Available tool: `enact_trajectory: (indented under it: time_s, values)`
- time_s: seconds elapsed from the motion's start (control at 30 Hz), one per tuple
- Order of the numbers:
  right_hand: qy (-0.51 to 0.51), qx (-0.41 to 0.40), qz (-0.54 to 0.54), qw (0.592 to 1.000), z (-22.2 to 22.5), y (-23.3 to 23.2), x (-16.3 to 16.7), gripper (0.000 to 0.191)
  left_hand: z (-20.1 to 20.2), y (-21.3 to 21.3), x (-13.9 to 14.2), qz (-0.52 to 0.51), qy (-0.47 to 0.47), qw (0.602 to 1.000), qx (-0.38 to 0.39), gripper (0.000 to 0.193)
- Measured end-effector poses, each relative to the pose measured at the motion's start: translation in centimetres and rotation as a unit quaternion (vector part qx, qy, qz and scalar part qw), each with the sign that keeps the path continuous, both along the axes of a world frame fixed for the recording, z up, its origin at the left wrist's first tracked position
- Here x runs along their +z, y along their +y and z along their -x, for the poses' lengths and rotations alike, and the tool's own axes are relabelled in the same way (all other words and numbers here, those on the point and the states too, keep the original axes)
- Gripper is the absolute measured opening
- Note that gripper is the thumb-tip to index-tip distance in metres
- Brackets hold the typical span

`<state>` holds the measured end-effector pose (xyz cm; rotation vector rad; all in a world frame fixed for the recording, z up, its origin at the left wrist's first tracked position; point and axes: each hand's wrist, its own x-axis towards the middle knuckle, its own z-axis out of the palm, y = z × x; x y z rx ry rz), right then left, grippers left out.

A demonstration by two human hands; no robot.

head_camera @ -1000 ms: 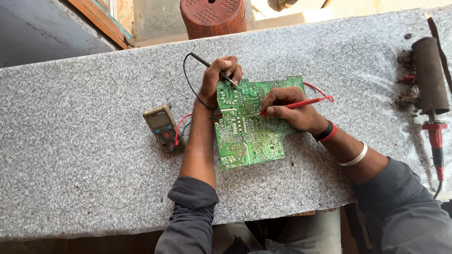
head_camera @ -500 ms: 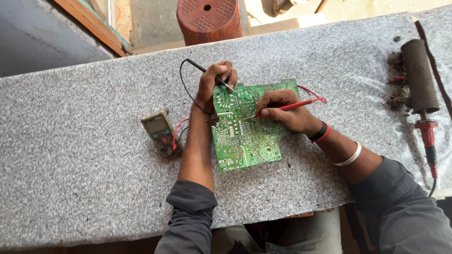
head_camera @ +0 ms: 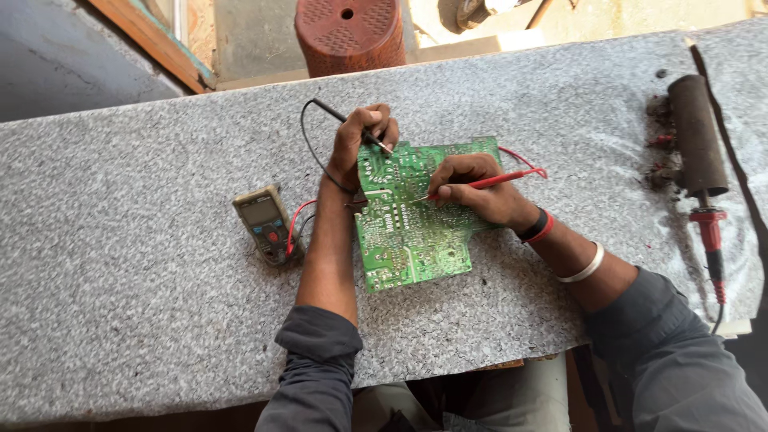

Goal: The person holds a green circuit board on a stone workbench and probes its components with the red and black leads of a digital multimeter, moving the probe tips across different points on the board while steadying the board with the other hand.

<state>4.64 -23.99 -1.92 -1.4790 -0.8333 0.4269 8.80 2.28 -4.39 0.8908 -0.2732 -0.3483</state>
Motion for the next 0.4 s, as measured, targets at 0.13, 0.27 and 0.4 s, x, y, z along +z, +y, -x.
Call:
enact_trajectory:
  time_s: [0.13,0.27,0.4]
  values:
    - [0.006,-0.002,0.0,1.0,-0.04,-0.2,0.04,0.011,-0.12,-0.11,-0.01,0.005,0.002,1.0,-0.003,0.029]
    - [-0.001,-0.011,0.003,1.0,-0.12,-0.2,-0.12,0.011,-0.43,-0.04,-0.13,-0.002,-0.001,1.0,-0.006,0.029]
    - [-0.011,-0.011,0.001,1.0,-0.12,-0.32,-0.34,0.011,-0.41,-0.04,-0.54,-0.001,-0.002,1.0,-0.002,0.029]
